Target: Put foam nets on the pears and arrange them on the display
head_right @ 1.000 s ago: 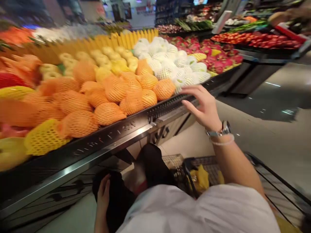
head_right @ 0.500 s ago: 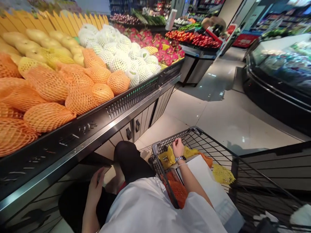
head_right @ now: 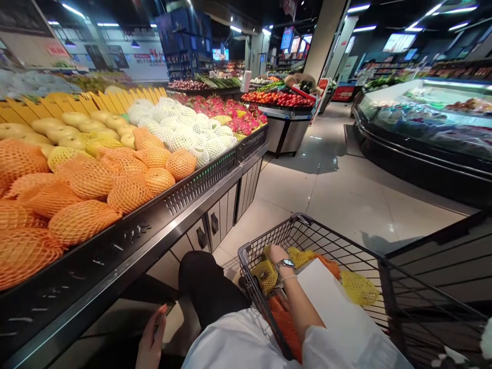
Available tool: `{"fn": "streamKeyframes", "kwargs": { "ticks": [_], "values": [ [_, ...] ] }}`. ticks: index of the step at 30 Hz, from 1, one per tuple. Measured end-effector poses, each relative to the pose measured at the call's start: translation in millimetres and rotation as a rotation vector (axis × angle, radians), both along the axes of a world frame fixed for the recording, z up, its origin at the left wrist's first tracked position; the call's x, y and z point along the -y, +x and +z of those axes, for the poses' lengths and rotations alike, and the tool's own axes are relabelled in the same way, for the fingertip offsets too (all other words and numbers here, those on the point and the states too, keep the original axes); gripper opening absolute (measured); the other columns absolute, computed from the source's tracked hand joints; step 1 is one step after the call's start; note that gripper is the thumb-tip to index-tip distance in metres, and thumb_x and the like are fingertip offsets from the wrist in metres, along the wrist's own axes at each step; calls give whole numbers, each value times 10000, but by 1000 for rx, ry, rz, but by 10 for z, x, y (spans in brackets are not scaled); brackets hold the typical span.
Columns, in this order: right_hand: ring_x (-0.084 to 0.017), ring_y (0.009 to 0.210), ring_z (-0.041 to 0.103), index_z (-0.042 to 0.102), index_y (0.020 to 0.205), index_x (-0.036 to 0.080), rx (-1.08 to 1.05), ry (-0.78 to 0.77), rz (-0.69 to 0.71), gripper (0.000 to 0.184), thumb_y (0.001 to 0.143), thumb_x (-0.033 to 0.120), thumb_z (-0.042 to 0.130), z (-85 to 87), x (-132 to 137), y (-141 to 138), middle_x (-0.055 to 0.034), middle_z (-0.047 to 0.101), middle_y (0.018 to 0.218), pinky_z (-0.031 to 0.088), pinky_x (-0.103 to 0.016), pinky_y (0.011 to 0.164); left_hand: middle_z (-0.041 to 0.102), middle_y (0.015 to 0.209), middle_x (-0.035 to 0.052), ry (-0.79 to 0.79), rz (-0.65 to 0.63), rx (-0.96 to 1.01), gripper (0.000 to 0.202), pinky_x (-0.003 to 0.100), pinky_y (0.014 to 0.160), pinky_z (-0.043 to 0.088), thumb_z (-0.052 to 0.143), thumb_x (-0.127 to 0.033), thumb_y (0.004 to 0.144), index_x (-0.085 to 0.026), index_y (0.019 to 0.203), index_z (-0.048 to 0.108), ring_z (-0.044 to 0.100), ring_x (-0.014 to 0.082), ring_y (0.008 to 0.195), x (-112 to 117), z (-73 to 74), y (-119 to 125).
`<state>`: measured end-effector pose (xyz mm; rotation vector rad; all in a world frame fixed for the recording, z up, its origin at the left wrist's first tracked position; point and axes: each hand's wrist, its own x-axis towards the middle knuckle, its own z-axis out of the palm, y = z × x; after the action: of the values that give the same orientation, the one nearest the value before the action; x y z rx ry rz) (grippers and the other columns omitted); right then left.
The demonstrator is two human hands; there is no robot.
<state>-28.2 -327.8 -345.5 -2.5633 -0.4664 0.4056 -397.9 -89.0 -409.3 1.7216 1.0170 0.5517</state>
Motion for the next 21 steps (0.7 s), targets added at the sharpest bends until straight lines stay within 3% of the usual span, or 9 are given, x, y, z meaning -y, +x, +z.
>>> {"fn": "streamKeyframes", "kwargs": {
  "ticks": [3,6,9,12,15,17,19,21],
  "values": [
    [-211,840,620,617,812,219,130,79,47,162,907,341,569,488,-9,138,-60,647,878,511,-374,766,692,1151,89,11,23,28,587,455,972,510,549,-719,705,-244,1031,663,600,332,1156,-9,35,35],
    [-256,835,614,617,789,235,246,258,169,273,907,455,506,989,-190,71,-72,655,845,500,-399,773,695,1153,75,23,9,71,568,466,1015,475,522,-712,734,-240,1008,679,595,323,1162,13,119,144],
    [-208,770,616,652,960,192,163,632,474,341,899,496,507,1380,-568,-188,-58,665,873,517,-343,712,694,1149,72,17,18,157,514,467,1033,457,532,-658,770,-237,1031,671,589,313,1166,58,286,295],
    [-196,941,626,594,1189,187,-39,937,880,400,861,418,602,1593,-1076,-533,-72,647,1110,516,-322,815,663,1199,82,21,23,325,454,478,1063,424,580,-553,800,-238,1124,620,567,307,1196,86,567,460],
    [-188,1017,609,623,1139,203,-182,1006,1254,355,825,365,653,1580,-1603,-912,-59,646,1127,474,-322,916,542,1353,131,80,59,586,548,502,1109,355,630,-487,794,-221,1261,519,483,326,1286,90,911,588],
    [-183,963,611,653,1026,206,-259,1056,1323,284,796,370,680,1436,-1893,-1182,-47,657,1038,467,-324,907,464,1416,154,124,130,676,721,523,1129,303,651,-538,760,-219,1361,414,401,348,1347,95,1081,617],
    [-176,898,602,635,956,203,-387,1156,1178,282,757,386,719,1212,-2092,-1434,-38,638,972,474,-319,859,410,1453,150,147,199,617,895,529,1138,273,725,-552,680,-247,1419,323,349,359,1376,115,1141,592],
    [-162,819,588,578,956,213,-574,1247,932,356,714,400,762,965,-2199,-1621,-18,608,900,481,-300,782,392,1458,140,154,241,499,1015,511,1124,306,801,-485,615,-278,1447,258,370,347,1362,148,1087,536]
  ]
}}
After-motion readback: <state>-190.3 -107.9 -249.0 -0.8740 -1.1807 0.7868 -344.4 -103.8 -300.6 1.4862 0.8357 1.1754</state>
